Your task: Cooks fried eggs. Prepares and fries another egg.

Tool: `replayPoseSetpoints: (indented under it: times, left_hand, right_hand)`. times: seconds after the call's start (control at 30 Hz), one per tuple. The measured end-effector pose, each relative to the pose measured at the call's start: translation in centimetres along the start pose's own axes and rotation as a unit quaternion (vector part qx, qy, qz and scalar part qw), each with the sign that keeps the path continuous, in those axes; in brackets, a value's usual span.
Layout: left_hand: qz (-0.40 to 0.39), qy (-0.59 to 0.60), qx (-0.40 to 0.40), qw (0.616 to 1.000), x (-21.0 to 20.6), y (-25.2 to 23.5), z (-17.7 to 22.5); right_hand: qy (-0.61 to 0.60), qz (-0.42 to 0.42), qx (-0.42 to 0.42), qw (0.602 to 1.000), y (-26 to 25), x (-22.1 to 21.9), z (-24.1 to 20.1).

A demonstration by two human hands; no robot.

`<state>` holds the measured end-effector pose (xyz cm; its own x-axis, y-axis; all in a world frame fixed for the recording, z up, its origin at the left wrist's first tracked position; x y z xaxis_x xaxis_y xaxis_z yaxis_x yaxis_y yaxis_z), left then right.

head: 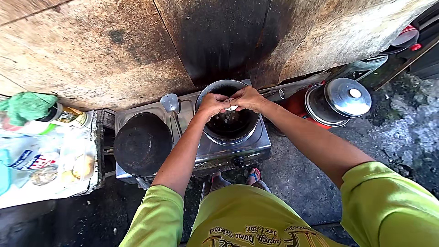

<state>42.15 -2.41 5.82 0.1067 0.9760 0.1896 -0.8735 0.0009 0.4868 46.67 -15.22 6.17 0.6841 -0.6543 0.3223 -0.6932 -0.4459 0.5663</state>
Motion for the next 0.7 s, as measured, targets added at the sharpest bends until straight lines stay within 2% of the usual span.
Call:
replayPoseSetpoints:
  times: [0.23,0.37,0.57,0.7]
  left_hand:
    - [-0.005,-0.034,0.01,0.999,-0.7,-0.7,-1.3]
    - [-0.01,-0.079,-0.008,0.997,-0.6,-0.8,-1.3]
    - [-0.015,-0.202,-0.026,0.979,-0.8,-0.9,-0.1]
    - [-0.018,-0.331,-0.052,0.942,-1.0,-0.2,1.4]
  right_hand:
    - [0.056,-0.018,0.002,0.998,-1.1,-0.6,1.1]
    - [0.129,-0.018,0.028,0.991,-1.2,-0.3,0.6]
    - [0.233,-0.014,0.087,0.969,-1.1,-0.3,-0.9]
    - [0.285,-0.009,0.113,0.952,-0.8,-0.6,-1.7]
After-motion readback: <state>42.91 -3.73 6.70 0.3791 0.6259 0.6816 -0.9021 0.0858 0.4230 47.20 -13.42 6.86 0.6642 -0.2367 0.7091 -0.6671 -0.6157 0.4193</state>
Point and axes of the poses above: each hand's wrist, its own y-axis away from the middle knuckle, its own x-axis out of the back of the hand, z = x × y, the point moved 10 cm from there along -y, towards the middle knuckle, and after that the axes turned 3 degrees about -z, right-handed, at the moved point
